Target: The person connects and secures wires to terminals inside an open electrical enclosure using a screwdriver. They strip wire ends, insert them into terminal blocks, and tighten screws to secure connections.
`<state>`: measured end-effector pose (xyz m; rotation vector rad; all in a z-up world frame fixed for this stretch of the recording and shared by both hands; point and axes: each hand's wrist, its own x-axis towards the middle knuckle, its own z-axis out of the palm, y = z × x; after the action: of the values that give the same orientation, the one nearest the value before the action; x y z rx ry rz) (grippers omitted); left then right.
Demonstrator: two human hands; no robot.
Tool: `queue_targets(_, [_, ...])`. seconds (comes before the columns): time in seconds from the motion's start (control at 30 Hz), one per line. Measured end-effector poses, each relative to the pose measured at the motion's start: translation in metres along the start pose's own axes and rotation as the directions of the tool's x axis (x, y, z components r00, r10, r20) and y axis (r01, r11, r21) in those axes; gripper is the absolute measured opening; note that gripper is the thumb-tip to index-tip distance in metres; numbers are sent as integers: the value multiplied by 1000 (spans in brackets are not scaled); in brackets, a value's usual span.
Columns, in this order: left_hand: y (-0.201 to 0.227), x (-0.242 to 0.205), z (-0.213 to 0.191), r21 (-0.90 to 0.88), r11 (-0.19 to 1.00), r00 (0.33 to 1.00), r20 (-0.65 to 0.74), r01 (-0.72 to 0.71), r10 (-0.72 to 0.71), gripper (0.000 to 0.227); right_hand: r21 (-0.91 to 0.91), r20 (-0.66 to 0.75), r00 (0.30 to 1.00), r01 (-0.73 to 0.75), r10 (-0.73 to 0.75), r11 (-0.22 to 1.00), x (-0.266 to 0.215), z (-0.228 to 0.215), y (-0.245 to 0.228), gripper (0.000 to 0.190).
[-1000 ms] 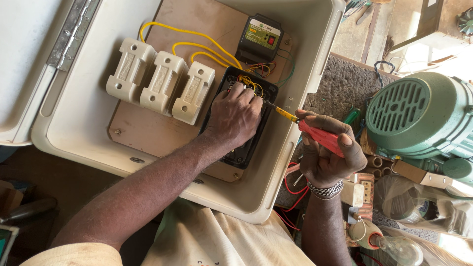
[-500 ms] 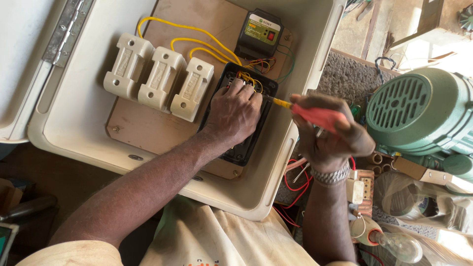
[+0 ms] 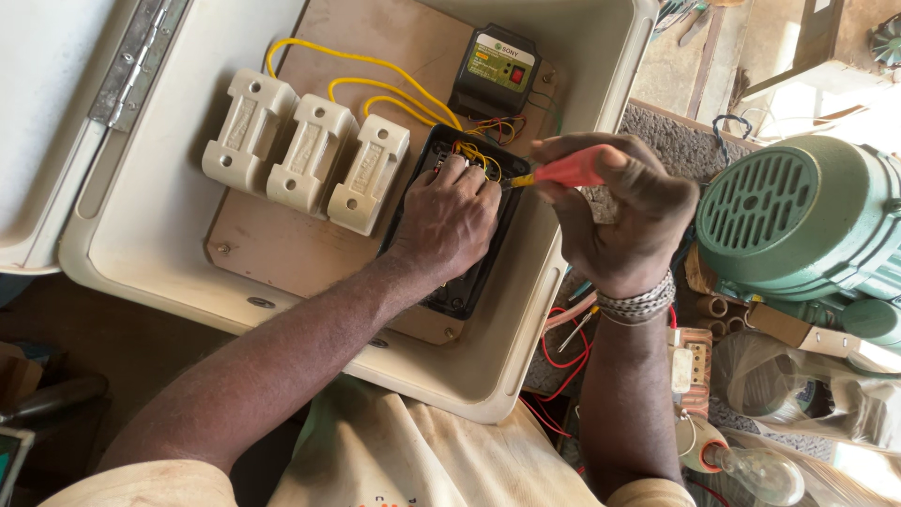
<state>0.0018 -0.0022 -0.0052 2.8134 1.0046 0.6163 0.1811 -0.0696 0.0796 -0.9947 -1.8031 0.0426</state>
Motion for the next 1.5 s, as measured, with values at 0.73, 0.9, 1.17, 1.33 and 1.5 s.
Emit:
queue_targets(0.73, [2,-1,3,-6,1000,1000,-20,8,-8,9,-242,-80,991,86,-109,966,10,8,-6,64])
queue_targets(0.9, [0,1,3,7,1000,1000,13,11,-11,5,-45,-29,998,53,-55,998,12,10,0,57])
queue_targets(1.17, [1,1,3,11,1000,1000,-20,-1,1,6,-175,-91,990,92,-109,980,13,15,-1,66])
queue_targets(1.33, [1,2,2,-7,1000,1000,-18,-1,1,6,-300,-61,994,72,-94,951,9,12,2,67])
queue_targets(1.5, [1,-1,3,-1,1000,1000,-21,-6,6,6,-42,16,1000,1,-1,999,8,11,-2,54])
